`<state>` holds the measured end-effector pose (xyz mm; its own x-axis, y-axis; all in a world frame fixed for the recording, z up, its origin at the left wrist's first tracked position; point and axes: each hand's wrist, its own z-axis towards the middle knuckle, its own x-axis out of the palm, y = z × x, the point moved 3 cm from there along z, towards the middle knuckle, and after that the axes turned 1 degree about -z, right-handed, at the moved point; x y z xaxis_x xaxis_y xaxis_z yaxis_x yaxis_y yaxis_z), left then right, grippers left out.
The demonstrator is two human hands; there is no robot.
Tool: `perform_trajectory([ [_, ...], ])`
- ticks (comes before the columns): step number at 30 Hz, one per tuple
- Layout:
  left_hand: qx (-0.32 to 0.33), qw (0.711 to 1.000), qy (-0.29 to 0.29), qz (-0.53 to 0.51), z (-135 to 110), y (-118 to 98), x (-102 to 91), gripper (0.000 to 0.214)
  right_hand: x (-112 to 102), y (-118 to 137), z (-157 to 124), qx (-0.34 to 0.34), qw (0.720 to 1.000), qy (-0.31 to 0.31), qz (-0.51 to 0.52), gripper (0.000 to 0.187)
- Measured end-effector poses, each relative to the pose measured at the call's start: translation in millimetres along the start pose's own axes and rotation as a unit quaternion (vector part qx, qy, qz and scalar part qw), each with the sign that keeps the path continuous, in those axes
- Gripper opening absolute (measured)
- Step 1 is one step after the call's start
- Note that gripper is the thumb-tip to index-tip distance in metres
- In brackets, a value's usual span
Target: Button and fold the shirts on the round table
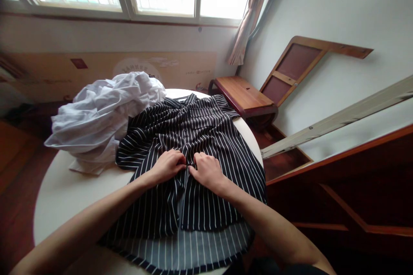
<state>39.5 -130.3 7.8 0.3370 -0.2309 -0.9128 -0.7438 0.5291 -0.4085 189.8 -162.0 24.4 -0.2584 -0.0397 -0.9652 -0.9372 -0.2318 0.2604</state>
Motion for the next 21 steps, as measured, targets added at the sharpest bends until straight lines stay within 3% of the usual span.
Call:
perform_trajectory([
  [3,-0.008,0.999,-0.021,-0.029,-2,3,0.7,0.010,-1,3,1,0.004,1.000,-0.002,-0.017,0.008],
  [6,-0.029,0.994,-0.054,-0.085,-4,7,-3.5,0.014,-5,-5,4,0.046,0.985,0.012,0.167,0.010],
  [8,-0.046,0.987,-0.060,-0.142,-3,8,-6.6,0.019,-4,-12,7,0.091,0.927,0.036,0.361,0.013],
  [10,-0.062,0.976,-0.062,-0.202,-1,10,-9.7,0.022,0,-16,9,0.130,0.848,0.043,0.513,0.010],
  [12,-0.077,0.961,-0.066,-0.258,0,11,-12.9,0.024,4,-17,10,0.166,0.786,0.032,0.594,0.009],
  [14,-0.084,0.945,-0.064,-0.309,1,12,-16.0,0.024,9,-16,10,0.197,0.745,0.026,0.637,0.017],
  [17,-0.075,0.927,-0.053,-0.363,1,11,-21.8,0.023,14,-13,11,0.216,0.714,0.030,0.666,0.022],
  [21,-0.074,0.932,-0.057,-0.349,0,10,-30.6,0.022,12,-9,12,0.192,0.714,0.008,0.673,0.021],
])
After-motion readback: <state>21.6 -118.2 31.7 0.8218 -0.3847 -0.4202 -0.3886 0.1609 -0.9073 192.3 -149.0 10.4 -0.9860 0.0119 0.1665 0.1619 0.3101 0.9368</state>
